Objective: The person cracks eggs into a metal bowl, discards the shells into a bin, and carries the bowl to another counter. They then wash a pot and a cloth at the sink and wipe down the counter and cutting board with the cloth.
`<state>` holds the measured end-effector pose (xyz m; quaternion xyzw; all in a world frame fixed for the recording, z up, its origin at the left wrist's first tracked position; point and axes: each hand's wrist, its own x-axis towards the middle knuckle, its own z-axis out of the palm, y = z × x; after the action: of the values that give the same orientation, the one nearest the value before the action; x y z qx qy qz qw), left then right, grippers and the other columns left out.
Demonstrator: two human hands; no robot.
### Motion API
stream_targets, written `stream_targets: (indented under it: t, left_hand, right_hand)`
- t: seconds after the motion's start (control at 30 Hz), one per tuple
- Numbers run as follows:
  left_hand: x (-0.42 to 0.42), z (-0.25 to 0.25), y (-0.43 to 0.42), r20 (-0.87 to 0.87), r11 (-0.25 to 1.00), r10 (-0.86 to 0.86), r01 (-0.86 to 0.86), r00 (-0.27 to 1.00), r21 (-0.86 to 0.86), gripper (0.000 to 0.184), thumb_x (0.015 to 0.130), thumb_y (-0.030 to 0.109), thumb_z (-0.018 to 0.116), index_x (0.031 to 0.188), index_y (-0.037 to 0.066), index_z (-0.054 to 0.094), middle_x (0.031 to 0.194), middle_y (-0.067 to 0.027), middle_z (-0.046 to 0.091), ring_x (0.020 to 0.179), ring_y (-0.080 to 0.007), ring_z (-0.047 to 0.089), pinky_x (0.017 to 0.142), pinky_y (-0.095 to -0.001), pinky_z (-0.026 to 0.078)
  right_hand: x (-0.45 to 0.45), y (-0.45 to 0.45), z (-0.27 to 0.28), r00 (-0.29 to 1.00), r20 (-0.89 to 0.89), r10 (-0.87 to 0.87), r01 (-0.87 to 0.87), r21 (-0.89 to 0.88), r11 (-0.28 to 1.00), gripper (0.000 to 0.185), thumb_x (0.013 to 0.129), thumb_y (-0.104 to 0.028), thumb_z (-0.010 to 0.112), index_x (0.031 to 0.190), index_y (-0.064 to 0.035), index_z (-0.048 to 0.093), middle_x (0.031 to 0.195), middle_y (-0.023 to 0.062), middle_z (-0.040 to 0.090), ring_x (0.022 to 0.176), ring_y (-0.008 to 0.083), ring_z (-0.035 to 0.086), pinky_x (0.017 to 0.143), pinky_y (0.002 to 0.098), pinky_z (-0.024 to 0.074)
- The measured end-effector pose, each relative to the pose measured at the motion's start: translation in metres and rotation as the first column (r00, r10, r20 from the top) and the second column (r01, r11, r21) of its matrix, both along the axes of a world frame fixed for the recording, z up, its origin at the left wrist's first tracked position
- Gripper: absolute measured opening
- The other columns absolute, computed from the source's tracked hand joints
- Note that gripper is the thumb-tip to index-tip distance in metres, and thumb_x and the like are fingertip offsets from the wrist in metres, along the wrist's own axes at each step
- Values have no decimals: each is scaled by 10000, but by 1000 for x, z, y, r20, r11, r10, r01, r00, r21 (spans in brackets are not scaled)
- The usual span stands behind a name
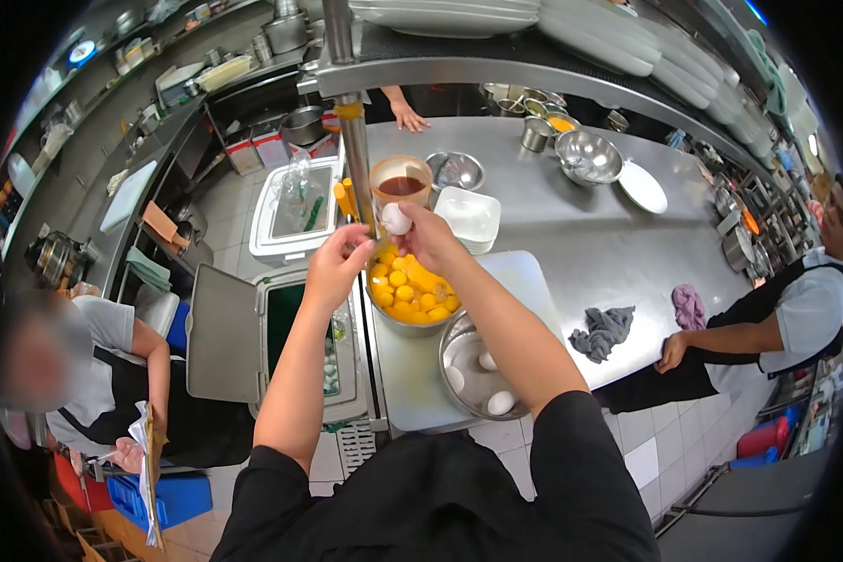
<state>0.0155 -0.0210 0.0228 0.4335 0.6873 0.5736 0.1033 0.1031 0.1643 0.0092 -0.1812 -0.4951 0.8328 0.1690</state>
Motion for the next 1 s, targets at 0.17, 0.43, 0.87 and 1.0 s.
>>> stream_targets:
  t: [0.17, 0.43, 0.87, 1.0]
  left_hand:
    - [21, 13, 26, -39, 964, -195, 184, 980, -193, 434, 895, 204, 706, 1273, 32, 580, 913, -43, 643, 758, -98, 574, 693, -267, 493]
    - [30, -3, 39, 116, 885, -427, 441, 897, -148, 456, 860, 97, 696, 1287, 41, 547, 930, -18, 607, 795, -89, 562, 738, -249, 486]
    - [18, -4, -24, -73, 996, -65, 60, 995, -59, 504, 832, 30, 689, 1307, 73, 529, 1117, -46, 623, 809, -93, 595, 714, -244, 495]
    - [-23, -50, -105, -75, 931, 118, -136, 990, -339, 639, 846, 98, 714, 1439, 125, 475, 1269, -112, 594, 809, -124, 616, 761, -290, 533]
  right_hand:
    - [58, -13, 18, 979, 143, 147, -169, 159, 973, 466, 1029, -510, 413, 1081, -93, 616, 772, 15, 578, 581, 90, 500, 466, 248, 364]
    - [77, -4, 22, 953, 292, -84, -243, 898, 367, 594, 974, -554, 463, 1084, 0, 644, 1020, 201, 698, 953, 345, 664, 852, 420, 501]
    - [73, -53, 53, 978, 143, -152, -95, 954, 284, 590, 938, -470, 556, 1351, -49, 528, 1110, 214, 677, 1051, 365, 650, 911, 413, 497]
    - [149, -36, 80, 854, 512, -94, -493, 853, 171, 336, 905, -349, 570, 1012, -54, 690, 998, 169, 702, 926, 366, 663, 809, 457, 514]
